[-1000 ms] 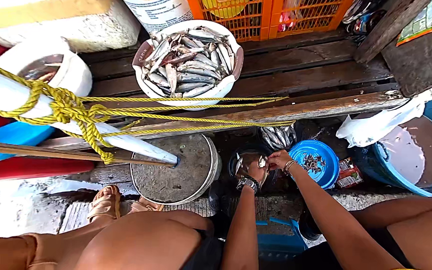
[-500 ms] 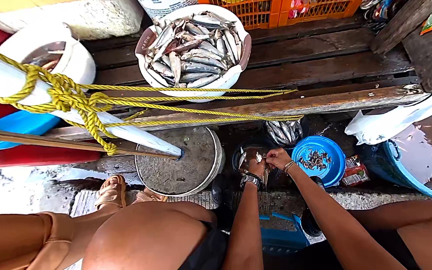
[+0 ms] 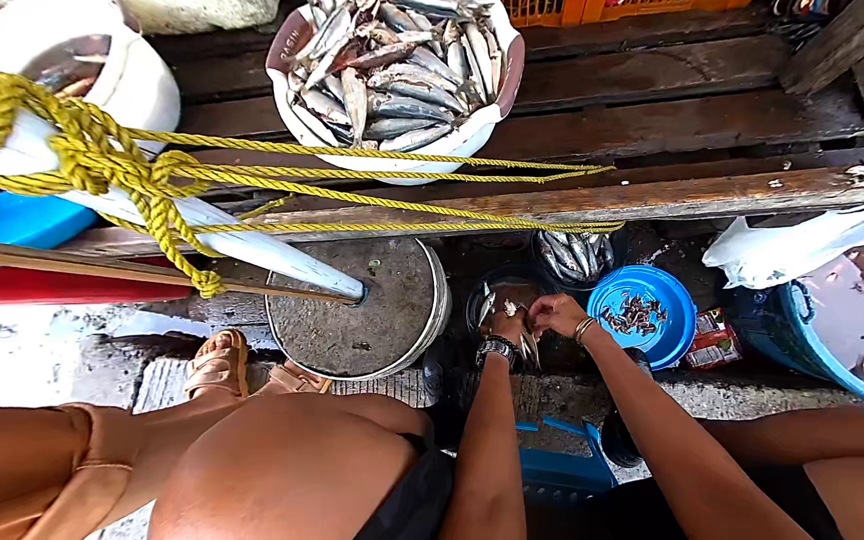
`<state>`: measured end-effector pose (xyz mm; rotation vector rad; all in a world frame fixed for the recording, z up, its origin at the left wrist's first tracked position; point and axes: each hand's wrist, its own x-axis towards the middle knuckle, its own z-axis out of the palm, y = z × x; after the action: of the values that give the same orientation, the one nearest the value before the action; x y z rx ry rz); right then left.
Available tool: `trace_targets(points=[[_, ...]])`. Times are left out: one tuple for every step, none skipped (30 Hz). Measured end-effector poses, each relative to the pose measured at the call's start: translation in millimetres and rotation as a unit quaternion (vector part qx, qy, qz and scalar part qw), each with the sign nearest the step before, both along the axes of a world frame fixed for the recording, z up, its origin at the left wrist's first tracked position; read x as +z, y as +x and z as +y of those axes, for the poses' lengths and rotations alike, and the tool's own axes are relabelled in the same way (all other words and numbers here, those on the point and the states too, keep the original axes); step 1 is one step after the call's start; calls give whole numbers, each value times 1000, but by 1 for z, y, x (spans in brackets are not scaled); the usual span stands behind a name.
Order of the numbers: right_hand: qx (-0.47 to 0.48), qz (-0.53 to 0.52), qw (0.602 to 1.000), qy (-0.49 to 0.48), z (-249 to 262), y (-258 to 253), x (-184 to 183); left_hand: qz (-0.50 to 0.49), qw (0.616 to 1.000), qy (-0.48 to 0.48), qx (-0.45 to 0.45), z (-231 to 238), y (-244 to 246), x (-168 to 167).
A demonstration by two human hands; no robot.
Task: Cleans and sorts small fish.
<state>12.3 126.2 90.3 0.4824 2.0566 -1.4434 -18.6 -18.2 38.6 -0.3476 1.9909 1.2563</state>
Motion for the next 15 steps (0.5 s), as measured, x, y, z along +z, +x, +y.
trace_targets(points=[[23,23,999,27,-3,1,-8,-15,1000,4,13,0,0,-2],[56,44,996,54,-7,2,-16,-29,999,10,30,-1,0,-5],[94,63,991,77,-10,3,-22,-41,998,14,46,-2,0,-7],[130,83,983,98,-13,4,-29,-51,997,13,59,-2,0,-8],[159,101,976,110,-16,6,-35,-57,996,5,64,-2,0,-10],[180,115,970,115,-19,8,-40,-59,996,-11,60,-4,0,-12],[197,120,966,116,-22,9,-41,-59,997,-30,52,-6,0,-14],[215,112,963,115,-25,10,-40,-60,996,-46,48,-8,0,-15],[234,91,961,116,-27,10,-38,-63,995,-57,50,-10,0,-15],[251,68,958,116,-28,10,-35,-66,994,-64,59,-12,1,-15],[265,47,956,116,-28,10,-34,-74,992,-69,70,-13,0,-14],[277,26,954,114,-26,12,-34,-83,990,-67,93,-14,0,-15],[287,3,951,113,-24,14,-34,-90,985,-58,133,-14,0,-19],[292,-21,950,112,-20,17,-37,-90,978,-40,187,-14,-1,-26],[291,-47,948,117,-13,19,-40,-85,966,-12,243,-15,-2,-33]])
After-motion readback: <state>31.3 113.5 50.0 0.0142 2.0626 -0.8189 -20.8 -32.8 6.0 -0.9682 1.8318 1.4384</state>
